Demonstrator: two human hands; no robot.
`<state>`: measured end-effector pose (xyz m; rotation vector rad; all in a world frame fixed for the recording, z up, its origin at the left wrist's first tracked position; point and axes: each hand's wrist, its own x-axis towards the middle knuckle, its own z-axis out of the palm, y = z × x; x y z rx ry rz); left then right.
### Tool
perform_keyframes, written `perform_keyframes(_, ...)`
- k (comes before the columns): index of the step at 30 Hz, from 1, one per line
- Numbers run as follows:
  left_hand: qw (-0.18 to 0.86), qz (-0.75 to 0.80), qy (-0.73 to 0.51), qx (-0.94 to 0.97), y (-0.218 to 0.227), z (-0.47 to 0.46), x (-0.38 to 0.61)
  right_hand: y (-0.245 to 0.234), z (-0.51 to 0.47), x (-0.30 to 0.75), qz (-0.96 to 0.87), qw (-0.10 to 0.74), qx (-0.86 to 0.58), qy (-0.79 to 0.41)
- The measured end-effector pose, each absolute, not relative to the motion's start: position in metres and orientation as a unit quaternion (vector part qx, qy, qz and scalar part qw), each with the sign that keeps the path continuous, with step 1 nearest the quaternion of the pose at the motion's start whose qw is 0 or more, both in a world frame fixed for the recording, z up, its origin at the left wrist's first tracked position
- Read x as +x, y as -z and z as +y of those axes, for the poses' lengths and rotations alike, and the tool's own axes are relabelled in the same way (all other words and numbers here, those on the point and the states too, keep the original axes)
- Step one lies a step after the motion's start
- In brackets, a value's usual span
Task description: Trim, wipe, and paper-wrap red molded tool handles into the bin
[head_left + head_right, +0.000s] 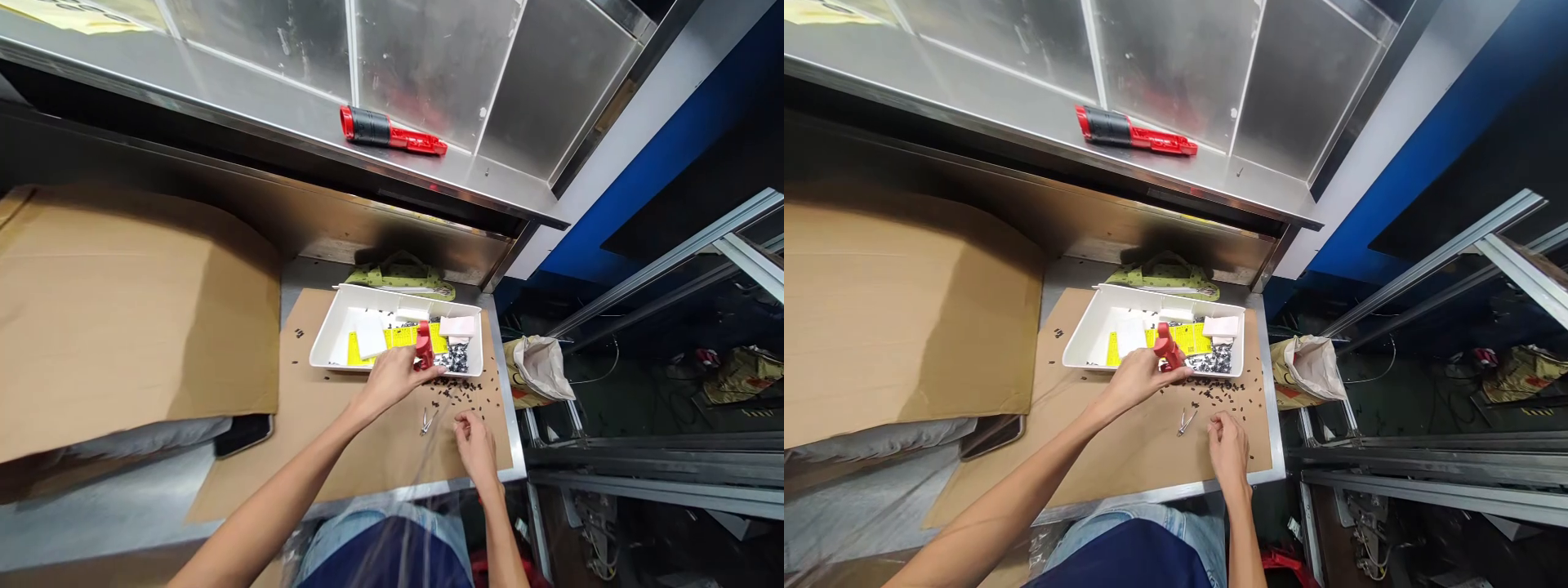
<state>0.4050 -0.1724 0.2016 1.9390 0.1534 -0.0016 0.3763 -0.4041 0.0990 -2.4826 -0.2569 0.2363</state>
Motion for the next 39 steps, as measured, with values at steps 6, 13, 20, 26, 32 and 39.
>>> perform_keyframes(6, 0.795, 0.101, 0.064, 0.595, -0.200, -0.174, 0.394, -0.076, -0.350, 0.381, -0.057, 0.198, -0.967, -0.149)
perform_keyframes(13, 0.881, 0.274, 0.081, 0.378, -0.177, -0.184, 0.371, -0.065, -0.346, 0.381, -0.030, 0.150, -0.976, -0.157)
perform_keyframes(20, 0.907, 0.193, 0.177, 0.331, -0.187, -0.181, 0.347, -0.070, -0.362, 0.381, -0.030, 0.259, -0.956, -0.136)
perform_keyframes(26, 0.912, 0.136, 0.126, 0.366, -0.210, -0.188, 0.335, -0.095, -0.388, 0.382, 0.007, 0.479, -0.867, -0.138)
perform_keyframes(32, 0.938, 0.241, 0.169, 0.182, -0.231, -0.205, 0.336, -0.175, -0.423, 0.351, 0.030, 0.639, -0.764, -0.082)
perform_keyframes(39, 0.965, 0.115, 0.168, 0.164, -0.243, -0.221, 0.323, -0.233, -0.407, 0.306, -0.124, 0.674, -0.710, 0.161)
